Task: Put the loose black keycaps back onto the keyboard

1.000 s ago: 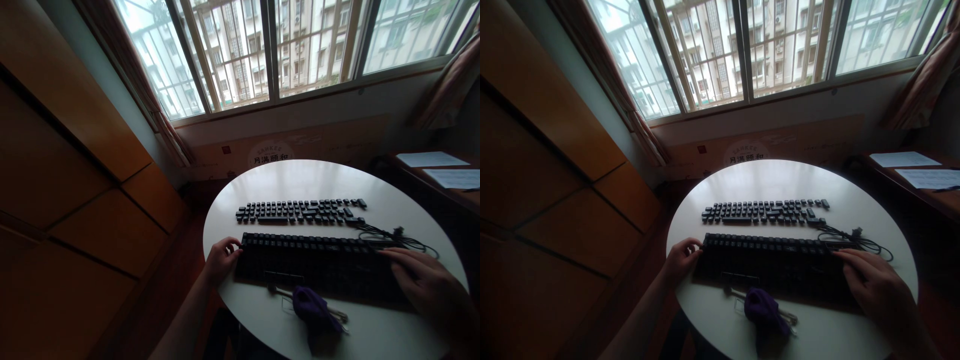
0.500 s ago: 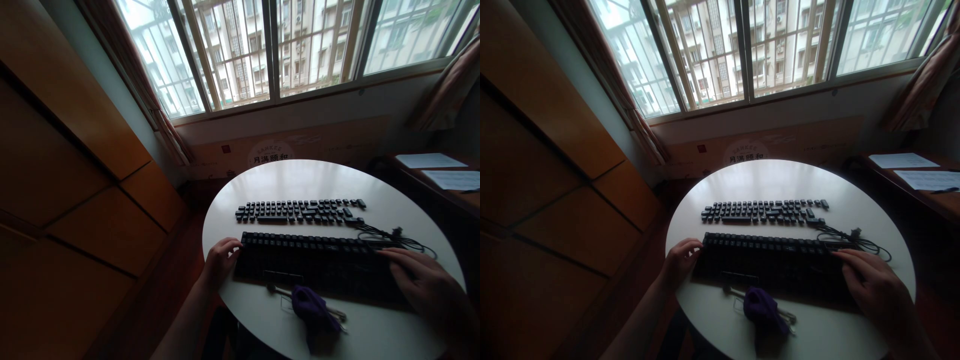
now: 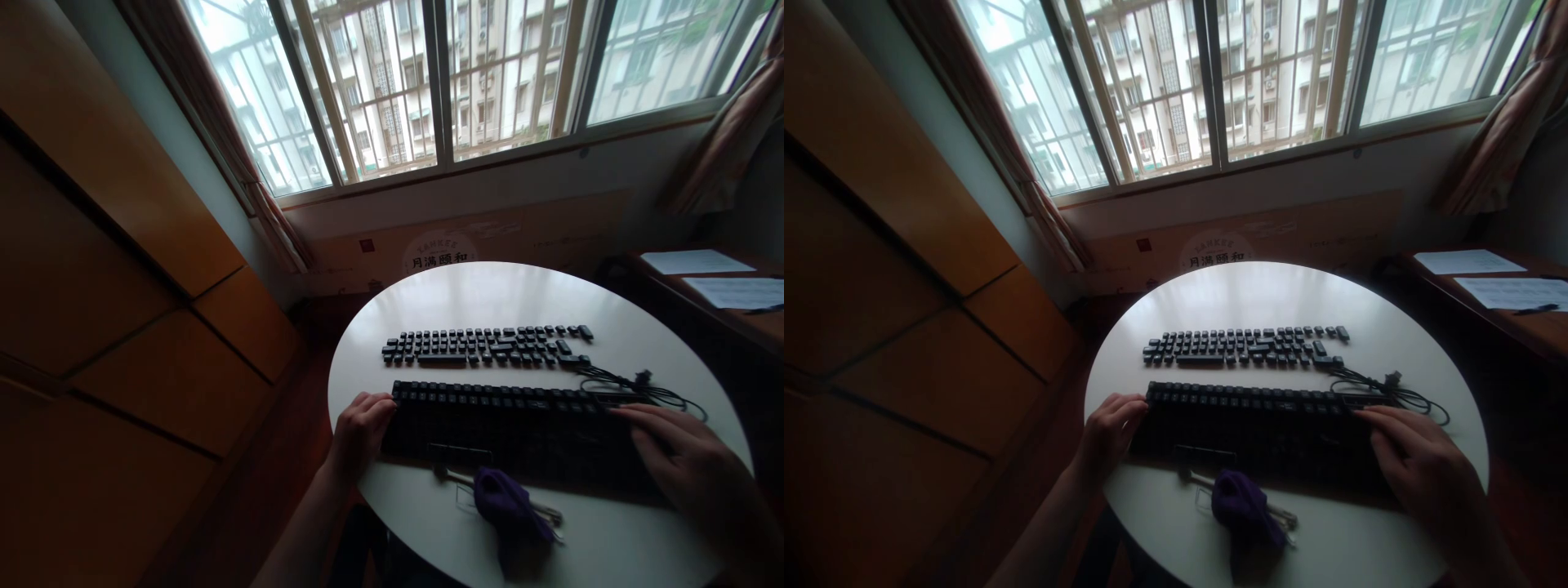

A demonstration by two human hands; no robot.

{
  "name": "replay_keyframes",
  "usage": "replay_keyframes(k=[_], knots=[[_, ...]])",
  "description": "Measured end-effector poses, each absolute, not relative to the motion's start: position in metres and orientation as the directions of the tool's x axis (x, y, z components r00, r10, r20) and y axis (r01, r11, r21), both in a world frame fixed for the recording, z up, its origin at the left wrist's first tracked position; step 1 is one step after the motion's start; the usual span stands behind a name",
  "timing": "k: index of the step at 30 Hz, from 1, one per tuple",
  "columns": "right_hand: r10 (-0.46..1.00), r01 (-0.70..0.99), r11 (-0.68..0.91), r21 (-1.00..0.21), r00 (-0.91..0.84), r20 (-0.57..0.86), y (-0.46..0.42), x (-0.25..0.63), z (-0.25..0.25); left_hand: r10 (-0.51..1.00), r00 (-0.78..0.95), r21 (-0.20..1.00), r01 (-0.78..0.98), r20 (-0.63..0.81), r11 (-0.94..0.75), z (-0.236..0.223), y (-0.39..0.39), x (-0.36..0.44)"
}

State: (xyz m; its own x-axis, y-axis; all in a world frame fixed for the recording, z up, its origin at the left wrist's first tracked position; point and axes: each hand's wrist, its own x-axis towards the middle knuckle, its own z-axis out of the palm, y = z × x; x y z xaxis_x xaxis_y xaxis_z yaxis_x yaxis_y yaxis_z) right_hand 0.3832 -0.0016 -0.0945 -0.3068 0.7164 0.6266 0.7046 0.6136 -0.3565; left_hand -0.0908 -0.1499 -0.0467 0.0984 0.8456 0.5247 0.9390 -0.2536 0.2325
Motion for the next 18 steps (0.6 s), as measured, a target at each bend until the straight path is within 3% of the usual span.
replay_keyframes(k=[18], knots=[[0.701,0.707,0.63,-0.321,-0.34,0.627,0.001,0.387,-0.1,0.865,0.036,0.248,0.951,0.501,-0.183,-0.035,-0.15,-0.081]])
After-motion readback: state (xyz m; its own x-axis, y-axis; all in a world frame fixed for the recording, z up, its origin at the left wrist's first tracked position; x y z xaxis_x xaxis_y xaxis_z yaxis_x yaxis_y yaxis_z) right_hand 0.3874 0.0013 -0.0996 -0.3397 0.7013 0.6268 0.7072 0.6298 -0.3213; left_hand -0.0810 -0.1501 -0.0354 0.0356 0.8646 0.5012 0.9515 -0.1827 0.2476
